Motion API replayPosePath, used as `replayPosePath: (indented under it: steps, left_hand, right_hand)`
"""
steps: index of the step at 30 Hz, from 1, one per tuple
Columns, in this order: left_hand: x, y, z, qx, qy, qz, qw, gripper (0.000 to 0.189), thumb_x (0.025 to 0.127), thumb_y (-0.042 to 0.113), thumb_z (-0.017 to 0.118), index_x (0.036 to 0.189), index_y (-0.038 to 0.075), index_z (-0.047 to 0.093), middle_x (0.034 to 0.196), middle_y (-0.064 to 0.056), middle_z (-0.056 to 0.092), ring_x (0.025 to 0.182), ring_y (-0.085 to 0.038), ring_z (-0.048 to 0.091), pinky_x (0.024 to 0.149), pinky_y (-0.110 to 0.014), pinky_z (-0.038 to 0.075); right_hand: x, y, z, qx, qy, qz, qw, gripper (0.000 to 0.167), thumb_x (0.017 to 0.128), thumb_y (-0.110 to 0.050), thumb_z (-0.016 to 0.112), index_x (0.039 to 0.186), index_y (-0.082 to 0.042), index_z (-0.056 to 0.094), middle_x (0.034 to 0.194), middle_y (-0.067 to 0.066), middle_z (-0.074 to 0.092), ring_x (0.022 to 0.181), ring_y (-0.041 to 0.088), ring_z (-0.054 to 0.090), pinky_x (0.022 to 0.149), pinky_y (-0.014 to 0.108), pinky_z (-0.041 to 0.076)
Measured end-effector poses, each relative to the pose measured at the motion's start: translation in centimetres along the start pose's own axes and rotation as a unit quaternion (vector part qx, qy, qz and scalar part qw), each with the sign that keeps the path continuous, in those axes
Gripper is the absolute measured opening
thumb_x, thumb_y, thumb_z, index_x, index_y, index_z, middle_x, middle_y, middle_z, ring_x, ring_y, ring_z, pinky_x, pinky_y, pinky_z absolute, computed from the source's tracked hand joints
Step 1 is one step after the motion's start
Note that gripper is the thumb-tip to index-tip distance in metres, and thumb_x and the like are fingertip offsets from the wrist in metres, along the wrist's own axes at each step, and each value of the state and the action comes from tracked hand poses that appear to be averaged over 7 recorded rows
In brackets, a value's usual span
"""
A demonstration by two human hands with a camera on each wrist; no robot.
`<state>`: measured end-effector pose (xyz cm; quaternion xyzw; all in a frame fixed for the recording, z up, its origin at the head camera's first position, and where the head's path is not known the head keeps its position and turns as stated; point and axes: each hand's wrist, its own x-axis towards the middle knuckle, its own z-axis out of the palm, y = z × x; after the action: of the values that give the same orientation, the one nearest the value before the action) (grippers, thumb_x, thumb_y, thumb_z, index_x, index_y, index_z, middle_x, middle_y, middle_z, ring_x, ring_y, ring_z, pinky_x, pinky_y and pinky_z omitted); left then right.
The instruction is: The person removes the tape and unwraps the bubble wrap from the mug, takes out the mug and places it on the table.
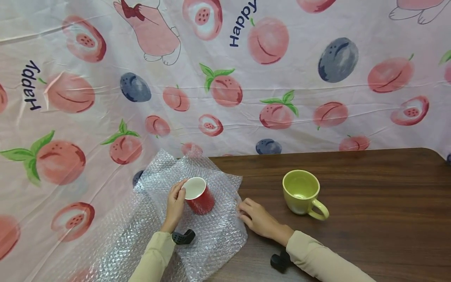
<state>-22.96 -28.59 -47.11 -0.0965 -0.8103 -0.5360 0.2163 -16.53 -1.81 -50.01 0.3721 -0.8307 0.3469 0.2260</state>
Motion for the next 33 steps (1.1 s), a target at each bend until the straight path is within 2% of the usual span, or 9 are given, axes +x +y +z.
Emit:
replayPosePath:
  steps: [8, 15, 24, 30, 33]
  left_hand:
    - [0.1, -0.1, 0.1, -0.012, 0.009, 0.01, 0.9998, 0.032, 0.087, 0.009, 0.043, 0.115, 0.004, 0.058, 0.116, -0.012, 0.051, 0.102, -0.023, 0.04, 0.083, -0.04, 0.032]
    - [0.2, -0.2, 0.1, -0.011, 0.013, 0.012, 0.9998, 0.032, 0.087, 0.009, 0.043, 0.115, 0.003, 0.058, 0.115, -0.013, 0.051, 0.104, -0.024, 0.04, 0.085, -0.04, 0.032]
    - [0.2, -0.2, 0.0, -0.005, 0.01, 0.009, 0.9999, 0.032, 0.088, 0.009, 0.043, 0.116, 0.003, 0.057, 0.117, -0.012, 0.05, 0.105, -0.024, 0.04, 0.085, -0.041, 0.032]
    - [0.2, -0.2, 0.1, -0.004, 0.012, 0.011, 0.9999, 0.032, 0.087, 0.009, 0.043, 0.115, 0.004, 0.058, 0.117, -0.012, 0.05, 0.103, -0.024, 0.04, 0.084, -0.04, 0.032]
    - [0.2, -0.1, 0.1, -0.004, 0.011, 0.008, 0.9999, 0.032, 0.087, 0.009, 0.044, 0.115, 0.005, 0.058, 0.117, -0.011, 0.05, 0.106, -0.024, 0.04, 0.086, -0.041, 0.032]
  right_hand:
    - [-0.8, 0.1, -0.6, 0.004, -0.007, 0.008, 0.9999, 0.014, 0.077, 0.0, 0.064, 0.086, -0.009, 0.056, 0.087, -0.002, 0.049, 0.077, 0.008, 0.05, 0.064, 0.023, 0.045]
    - [-1.4, 0.3, -1.1, -0.004, -0.015, 0.014, 0.9998, 0.014, 0.077, 0.0, 0.065, 0.086, -0.008, 0.057, 0.088, -0.001, 0.052, 0.079, 0.009, 0.053, 0.066, 0.025, 0.047]
    - [-1.9, 0.7, -1.7, -0.025, -0.005, 0.018, 0.9995, 0.028, 0.069, 0.012, 0.064, 0.08, -0.01, 0.051, 0.078, -0.002, 0.052, 0.072, 0.007, 0.048, 0.061, 0.024, 0.044]
    - [-2.3, 0.7, -2.1, -0.042, -0.014, 0.036, 0.9984, 0.027, 0.068, 0.014, 0.065, 0.079, -0.009, 0.054, 0.092, 0.007, 0.063, 0.084, 0.02, 0.058, 0.07, 0.032, 0.048]
    - [-2.6, 0.8, -2.4, -0.042, -0.022, 0.048, 0.9977, 0.027, 0.068, 0.014, 0.064, 0.077, -0.009, 0.054, 0.099, 0.013, 0.063, 0.091, 0.026, 0.059, 0.074, 0.035, 0.048]
